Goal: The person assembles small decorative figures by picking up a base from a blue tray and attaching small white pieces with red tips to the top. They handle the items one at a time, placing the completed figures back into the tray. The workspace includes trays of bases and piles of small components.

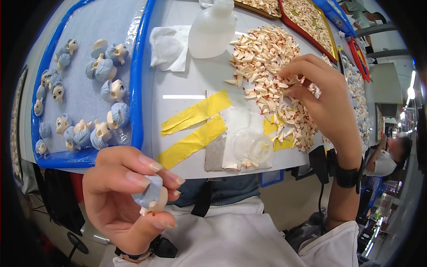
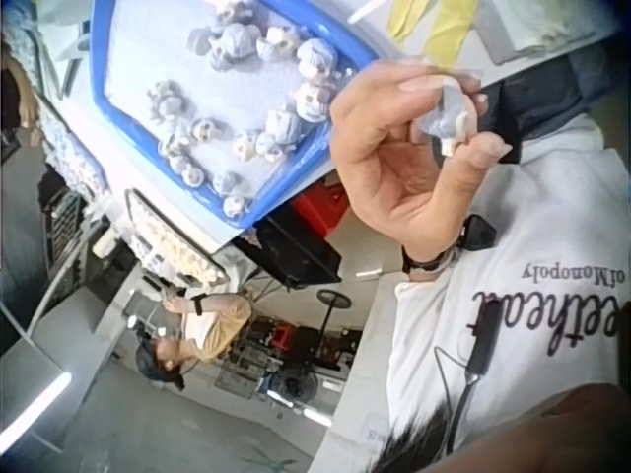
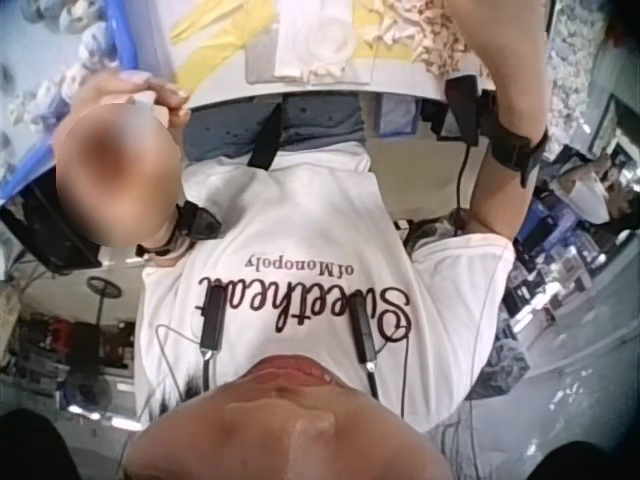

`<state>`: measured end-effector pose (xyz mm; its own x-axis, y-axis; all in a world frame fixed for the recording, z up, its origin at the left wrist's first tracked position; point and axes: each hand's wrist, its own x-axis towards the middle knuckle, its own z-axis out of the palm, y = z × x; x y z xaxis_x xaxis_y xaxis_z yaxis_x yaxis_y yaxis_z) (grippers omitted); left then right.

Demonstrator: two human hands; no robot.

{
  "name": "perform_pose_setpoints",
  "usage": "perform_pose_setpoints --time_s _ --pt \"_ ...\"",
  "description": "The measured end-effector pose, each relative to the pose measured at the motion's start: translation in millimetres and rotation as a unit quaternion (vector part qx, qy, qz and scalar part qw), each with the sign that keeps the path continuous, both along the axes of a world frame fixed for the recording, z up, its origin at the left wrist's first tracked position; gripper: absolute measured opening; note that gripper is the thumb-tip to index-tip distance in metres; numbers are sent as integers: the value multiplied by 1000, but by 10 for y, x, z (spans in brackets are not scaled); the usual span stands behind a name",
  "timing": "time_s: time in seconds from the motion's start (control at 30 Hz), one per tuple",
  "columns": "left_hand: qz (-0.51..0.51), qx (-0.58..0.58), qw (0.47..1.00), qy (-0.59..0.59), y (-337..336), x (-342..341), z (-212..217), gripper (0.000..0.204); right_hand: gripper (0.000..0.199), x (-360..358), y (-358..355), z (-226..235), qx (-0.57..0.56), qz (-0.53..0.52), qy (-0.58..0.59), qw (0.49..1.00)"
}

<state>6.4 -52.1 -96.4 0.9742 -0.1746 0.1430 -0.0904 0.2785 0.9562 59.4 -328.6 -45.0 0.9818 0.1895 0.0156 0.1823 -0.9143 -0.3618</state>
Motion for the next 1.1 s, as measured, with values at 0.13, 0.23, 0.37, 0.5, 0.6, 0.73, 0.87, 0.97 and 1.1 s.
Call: perform_pose_setpoints --time_s 0.13,0.23,0.37,0.5,0.6,0.73,0.87,0.97,1.1 --pt "-6 -2 1000 1 -20 -9 16 52 14 4 -52 -37 50 -8 -51 997" --pt "-14 -9 1000 2 -28 -12 48 51 11 -1 -63 -9 42 25 -141 989" --pt "-38 -1 998 -56 -42 10 -60 50 15 -91 -74 66 96 -21 -144 985" --pt "-20 -4 1000 10 -98 -59 -15 51 19 -185 -113 17 160 -77 -138 974" --pt "-7 -32 997 69 -161 -104 51 52 20 -243 -107 23 166 -103 -155 968" --pt "-17 -69 994 84 -201 -109 38 52 18 -308 -158 67 157 -111 -156 969" --pt "-52 -66 996 27 -152 -92 -100 49 14 -456 -37 132 251 -191 -149 937" --pt "-91 -71 993 1 -126 -66 -117 47 16 -616 90 204 319 -220 -160 908" --pt "-111 -141 979 95 -163 -106 -40 46 19 -751 192 119 409 -122 -151 892"
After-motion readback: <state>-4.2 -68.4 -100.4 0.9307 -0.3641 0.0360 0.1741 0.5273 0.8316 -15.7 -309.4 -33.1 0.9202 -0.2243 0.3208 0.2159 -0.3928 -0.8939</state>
